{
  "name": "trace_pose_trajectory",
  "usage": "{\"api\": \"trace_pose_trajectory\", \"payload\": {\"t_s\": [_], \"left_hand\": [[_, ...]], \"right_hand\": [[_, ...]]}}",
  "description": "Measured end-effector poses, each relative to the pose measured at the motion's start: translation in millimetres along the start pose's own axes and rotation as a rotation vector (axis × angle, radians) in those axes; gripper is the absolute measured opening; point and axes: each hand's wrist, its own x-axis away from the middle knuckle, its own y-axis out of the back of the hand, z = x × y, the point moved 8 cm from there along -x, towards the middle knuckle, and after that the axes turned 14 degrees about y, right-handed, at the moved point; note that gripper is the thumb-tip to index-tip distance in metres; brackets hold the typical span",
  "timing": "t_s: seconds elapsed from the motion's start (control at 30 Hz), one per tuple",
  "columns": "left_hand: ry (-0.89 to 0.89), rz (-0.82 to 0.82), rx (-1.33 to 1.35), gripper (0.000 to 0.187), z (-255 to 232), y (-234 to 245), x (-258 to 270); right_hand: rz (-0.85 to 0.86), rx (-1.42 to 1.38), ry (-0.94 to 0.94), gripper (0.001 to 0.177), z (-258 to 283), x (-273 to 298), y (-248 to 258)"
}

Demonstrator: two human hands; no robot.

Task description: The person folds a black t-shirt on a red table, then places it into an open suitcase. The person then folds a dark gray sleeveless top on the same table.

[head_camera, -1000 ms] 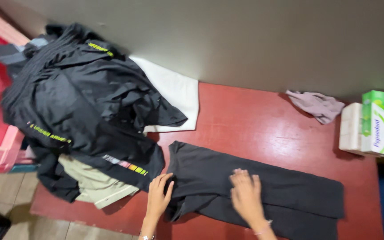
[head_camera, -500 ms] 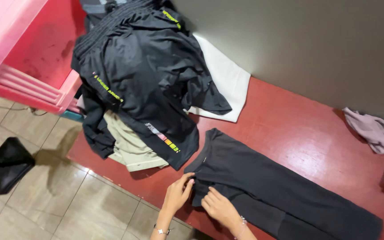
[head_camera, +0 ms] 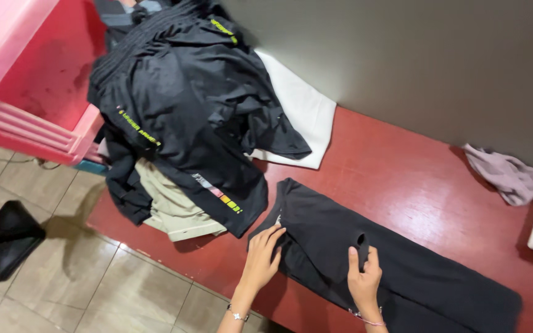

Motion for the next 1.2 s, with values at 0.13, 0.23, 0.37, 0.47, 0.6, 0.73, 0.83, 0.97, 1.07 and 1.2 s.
{"api": "trace_pose_trajectory", "payload": {"t_s": [0.13,0.23,0.37,0.47,0.6,0.73,0.83,0.97,1.07,1.2], "left_hand": [[-0.053,0.01,-0.074,0.053,-17.0,-25.0,-12.4],[-0.096,0.033,-0.146,0.056,-27.7,-46.2,-19.3],[-0.129,0.086,-0.23,0.06,-39.5,-73.6,-27.3],[-0.16,0.079,-0.263,0.058,-43.2,-89.2,-32.4],[-0.144,0.039,-0.391,0.054,-39.8,-105.9,-40.7],[-0.141,-0.007,-0.481,0.056,-39.7,-111.0,-48.8],[-0.097,-0.005,-0.512,0.052,-35.9,-113.9,-56.5],[-0.069,-0.062,-0.536,0.051,-38.7,-110.9,-64.4],[-0.05,-0.057,-0.56,0.058,-37.4,-112.4,-64.9],[-0.146,-0.126,-0.54,0.062,-39.3,-115.4,-62.7]], "right_hand": [[-0.128,0.095,-0.039,0.024,-8.5,-1.5,30.0],[-0.202,0.114,-0.06,0.025,-14.4,-0.4,47.5],[-0.299,0.049,-0.172,0.027,-39.5,4.8,66.4],[-0.343,-0.155,-0.288,0.03,-70.6,15.2,71.7],[-0.178,-0.305,-0.183,0.042,-92.6,17.2,63.5],[-0.066,0.09,-0.372,0.035,-112.7,23.7,70.8],[-0.189,0.102,-0.276,0.032,-98.6,25.4,86.4],[-0.065,0.209,-0.396,0.032,-107.6,17.6,92.6],[-0.001,0.261,-0.426,0.034,-114.9,17.8,91.9],[-0.118,0.273,-0.335,0.03,-105.5,21.7,89.7]]}}
